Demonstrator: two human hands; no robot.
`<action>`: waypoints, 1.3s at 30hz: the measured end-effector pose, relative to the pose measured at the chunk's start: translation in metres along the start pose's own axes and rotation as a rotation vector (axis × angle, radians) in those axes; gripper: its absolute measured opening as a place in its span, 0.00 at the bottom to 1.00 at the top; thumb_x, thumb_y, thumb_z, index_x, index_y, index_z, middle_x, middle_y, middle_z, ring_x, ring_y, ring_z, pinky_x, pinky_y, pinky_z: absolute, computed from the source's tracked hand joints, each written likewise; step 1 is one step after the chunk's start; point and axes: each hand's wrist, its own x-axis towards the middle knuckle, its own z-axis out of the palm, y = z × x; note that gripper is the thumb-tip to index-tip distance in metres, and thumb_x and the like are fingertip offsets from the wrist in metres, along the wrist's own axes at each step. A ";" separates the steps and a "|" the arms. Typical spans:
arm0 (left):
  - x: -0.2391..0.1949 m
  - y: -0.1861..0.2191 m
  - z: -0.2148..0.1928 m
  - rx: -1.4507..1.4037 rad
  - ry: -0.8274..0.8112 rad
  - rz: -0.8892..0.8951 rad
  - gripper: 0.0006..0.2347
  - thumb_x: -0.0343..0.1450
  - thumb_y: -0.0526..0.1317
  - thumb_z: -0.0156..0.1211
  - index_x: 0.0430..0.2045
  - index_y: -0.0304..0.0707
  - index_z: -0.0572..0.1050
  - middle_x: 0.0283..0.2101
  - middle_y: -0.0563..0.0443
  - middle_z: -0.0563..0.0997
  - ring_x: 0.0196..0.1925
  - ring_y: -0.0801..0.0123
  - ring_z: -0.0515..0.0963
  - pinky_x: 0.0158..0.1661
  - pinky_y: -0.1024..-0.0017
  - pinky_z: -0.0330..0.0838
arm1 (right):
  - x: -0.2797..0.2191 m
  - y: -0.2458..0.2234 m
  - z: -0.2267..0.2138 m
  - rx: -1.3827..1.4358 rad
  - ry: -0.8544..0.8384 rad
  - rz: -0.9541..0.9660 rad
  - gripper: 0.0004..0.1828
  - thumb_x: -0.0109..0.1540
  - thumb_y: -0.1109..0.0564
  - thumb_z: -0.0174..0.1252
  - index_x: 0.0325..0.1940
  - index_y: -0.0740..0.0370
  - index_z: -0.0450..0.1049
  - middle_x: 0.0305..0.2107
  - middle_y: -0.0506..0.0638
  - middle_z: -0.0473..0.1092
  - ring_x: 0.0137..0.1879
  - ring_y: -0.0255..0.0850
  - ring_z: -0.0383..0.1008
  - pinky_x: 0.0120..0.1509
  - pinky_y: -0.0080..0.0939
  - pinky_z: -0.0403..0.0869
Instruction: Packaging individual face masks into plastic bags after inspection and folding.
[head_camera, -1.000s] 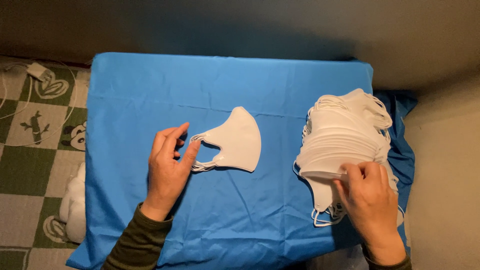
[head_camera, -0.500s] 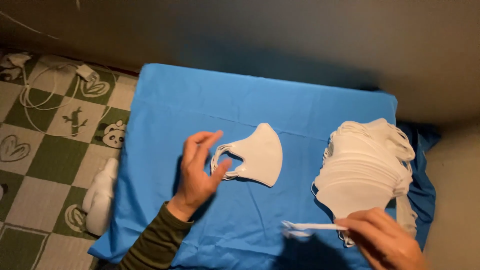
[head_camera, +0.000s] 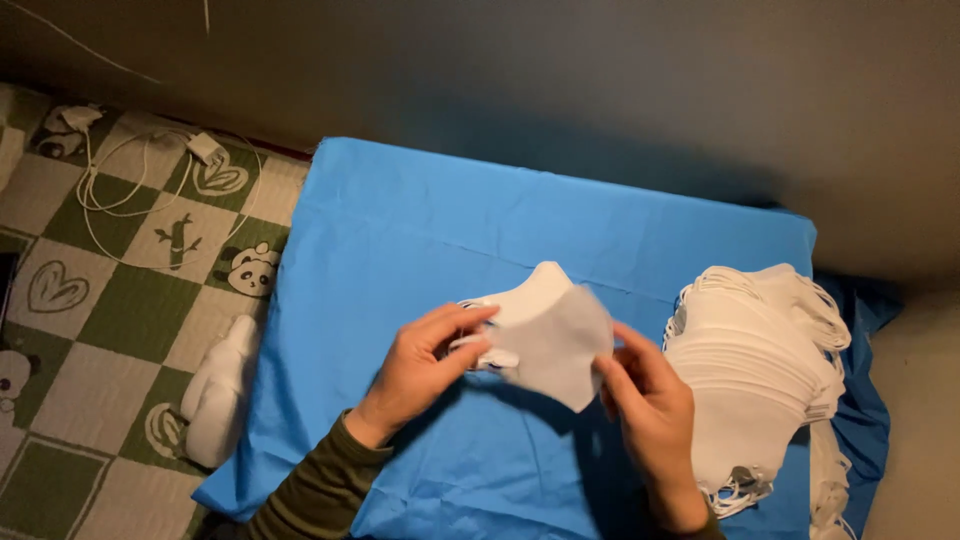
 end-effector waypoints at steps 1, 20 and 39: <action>0.000 0.002 0.000 0.142 0.086 0.096 0.15 0.69 0.30 0.63 0.50 0.31 0.79 0.35 0.56 0.78 0.28 0.78 0.67 0.31 0.82 0.65 | 0.004 0.006 0.002 0.016 0.025 -0.004 0.24 0.62 0.66 0.58 0.64 0.66 0.72 0.26 0.51 0.71 0.24 0.33 0.64 0.25 0.29 0.63; 0.003 -0.020 0.008 0.548 0.379 0.269 0.12 0.70 0.28 0.63 0.48 0.35 0.81 0.36 0.50 0.80 0.28 0.73 0.78 0.29 0.77 0.77 | 0.025 0.045 0.028 -0.518 0.120 -0.423 0.20 0.68 0.59 0.59 0.64 0.56 0.75 0.24 0.50 0.77 0.25 0.40 0.74 0.31 0.38 0.73; 0.004 -0.033 0.000 0.896 0.286 0.308 0.13 0.66 0.29 0.67 0.45 0.38 0.80 0.39 0.51 0.74 0.43 0.60 0.76 0.45 0.67 0.73 | 0.026 0.040 0.033 -1.044 0.180 -0.677 0.16 0.67 0.58 0.60 0.60 0.48 0.77 0.23 0.41 0.71 0.24 0.36 0.73 0.29 0.35 0.75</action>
